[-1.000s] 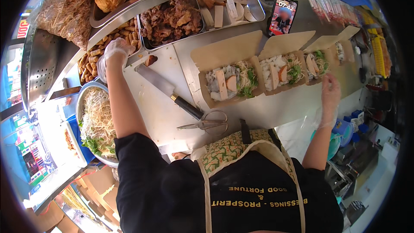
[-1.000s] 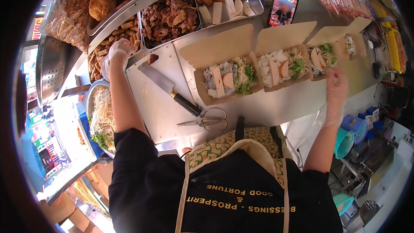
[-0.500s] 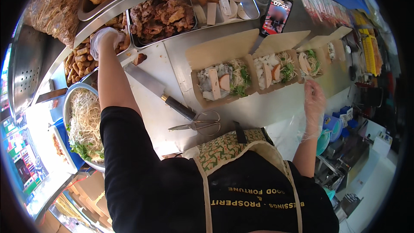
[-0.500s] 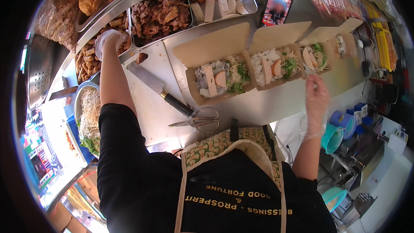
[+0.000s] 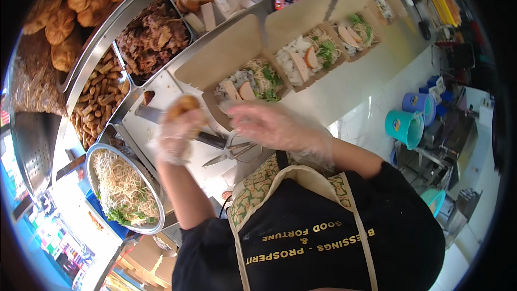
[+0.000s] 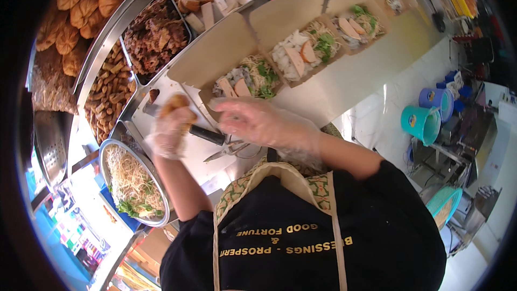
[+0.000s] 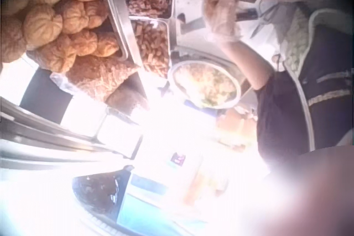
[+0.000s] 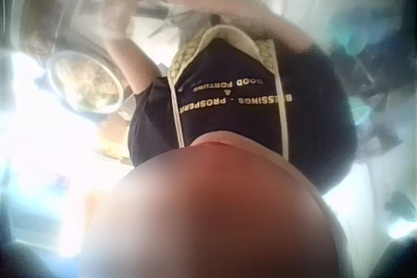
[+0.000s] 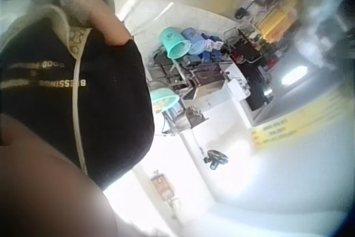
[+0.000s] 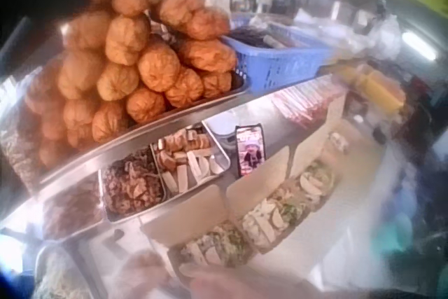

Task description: The person assembles multiple food orders by placing rice, noodles, greens, and fried items into cardboard boxes. They use scissors to cut greens and a knife to handle ingredients, then place the completed boxes into plastic bags.

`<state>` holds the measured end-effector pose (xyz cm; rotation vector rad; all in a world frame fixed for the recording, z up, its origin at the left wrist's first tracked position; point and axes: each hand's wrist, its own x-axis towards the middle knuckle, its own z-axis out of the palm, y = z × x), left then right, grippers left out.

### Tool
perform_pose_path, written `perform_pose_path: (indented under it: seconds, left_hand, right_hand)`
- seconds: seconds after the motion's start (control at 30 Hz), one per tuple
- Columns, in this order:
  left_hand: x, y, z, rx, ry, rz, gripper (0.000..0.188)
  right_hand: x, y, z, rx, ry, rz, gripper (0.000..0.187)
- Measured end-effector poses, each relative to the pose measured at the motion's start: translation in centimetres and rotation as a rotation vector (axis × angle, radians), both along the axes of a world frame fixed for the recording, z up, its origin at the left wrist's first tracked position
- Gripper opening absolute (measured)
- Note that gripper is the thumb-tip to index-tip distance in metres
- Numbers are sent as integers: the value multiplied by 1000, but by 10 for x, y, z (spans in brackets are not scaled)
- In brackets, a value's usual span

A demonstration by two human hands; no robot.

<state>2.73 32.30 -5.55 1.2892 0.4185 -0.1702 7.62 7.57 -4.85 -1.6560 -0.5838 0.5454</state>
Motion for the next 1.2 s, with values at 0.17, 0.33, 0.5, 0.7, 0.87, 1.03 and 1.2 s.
perform_pose_path:
  seconds: [0.17, 0.33, 0.5, 0.7, 0.87, 1.03, 1.2]
  left_hand:
    - [29, -69, -15, -43, 264, -169, 54]
    - [75, -91, -30, 634, 239, -490, 55]
    - [87, -110, -49, 1162, 108, -502, 50]
    - [66, -105, -28, 1006, 153, -244, 46]
    - [46, -108, -17, 774, -57, -169, 44]
    - [53, -138, -25, 476, -27, -414, 48]
    - [53, -160, -12, 66, -71, -387, 43]
  right_hand:
    - [-1, -7, -30, 94, 246, -190, 36]
    - [26, -66, -49, -314, -279, -484, 37]
    - [64, -117, -44, -679, -182, -715, 32]
    - [78, -126, -49, -900, -410, -658, 26]
    - [48, -109, -18, -686, -250, -403, 33]
    - [12, -73, -2, -241, -241, -201, 47]
    - [29, -109, 6, -269, -176, -195, 47]
